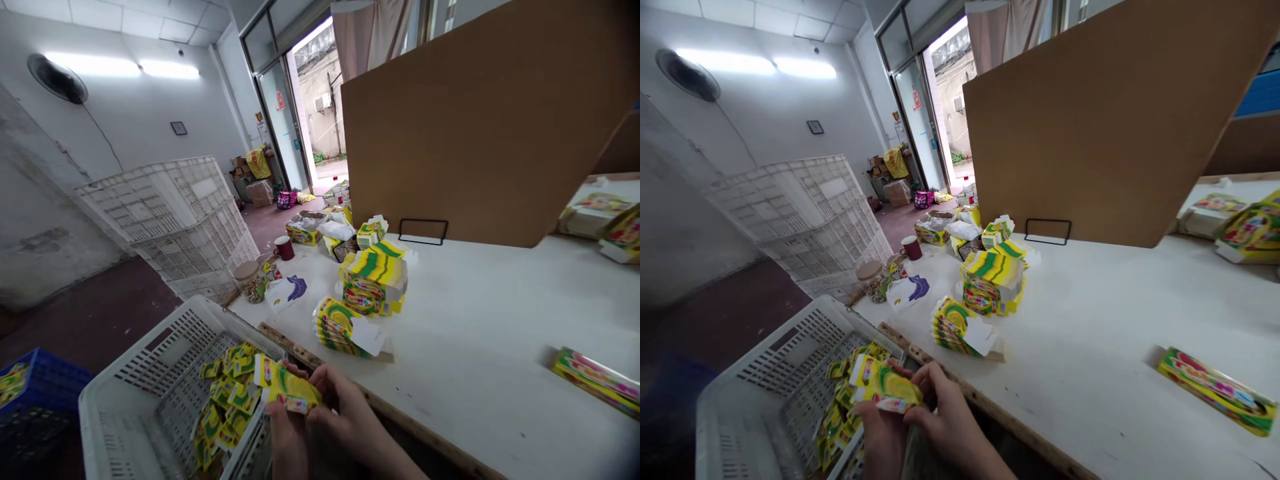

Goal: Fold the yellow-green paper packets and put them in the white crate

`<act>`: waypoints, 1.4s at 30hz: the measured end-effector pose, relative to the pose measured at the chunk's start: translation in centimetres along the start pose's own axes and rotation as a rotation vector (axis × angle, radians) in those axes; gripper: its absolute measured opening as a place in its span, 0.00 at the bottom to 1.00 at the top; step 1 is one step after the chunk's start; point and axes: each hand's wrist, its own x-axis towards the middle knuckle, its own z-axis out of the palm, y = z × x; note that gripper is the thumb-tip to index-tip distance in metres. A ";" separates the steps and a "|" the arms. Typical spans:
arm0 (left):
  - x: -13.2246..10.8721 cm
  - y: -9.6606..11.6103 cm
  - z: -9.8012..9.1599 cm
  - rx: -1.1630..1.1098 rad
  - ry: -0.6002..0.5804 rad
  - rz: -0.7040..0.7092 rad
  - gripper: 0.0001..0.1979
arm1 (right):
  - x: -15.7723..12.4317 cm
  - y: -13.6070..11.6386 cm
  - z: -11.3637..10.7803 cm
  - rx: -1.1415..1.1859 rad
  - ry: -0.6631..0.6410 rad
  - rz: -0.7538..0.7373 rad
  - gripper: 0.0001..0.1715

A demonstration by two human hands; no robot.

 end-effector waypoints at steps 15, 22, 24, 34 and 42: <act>0.7 4.1 -4.6 0.562 -0.199 0.314 0.42 | -1.0 -1.4 -4.0 -0.948 0.024 -0.459 0.12; -0.6 2.5 -1.5 0.823 -0.393 0.189 0.30 | -1.9 -0.6 -2.5 -0.575 0.356 -0.410 0.34; -1.3 1.5 -1.1 0.859 -0.305 0.259 0.35 | -1.7 -0.3 -2.2 -0.300 0.335 -0.212 0.29; -2.2 0.3 -0.4 0.880 -0.401 0.330 0.23 | -1.4 0.0 -1.9 -0.119 0.105 -0.139 0.29; -0.8 -0.8 -1.3 0.857 -0.297 0.303 0.34 | -1.5 1.3 -3.1 -0.471 0.098 -0.282 0.25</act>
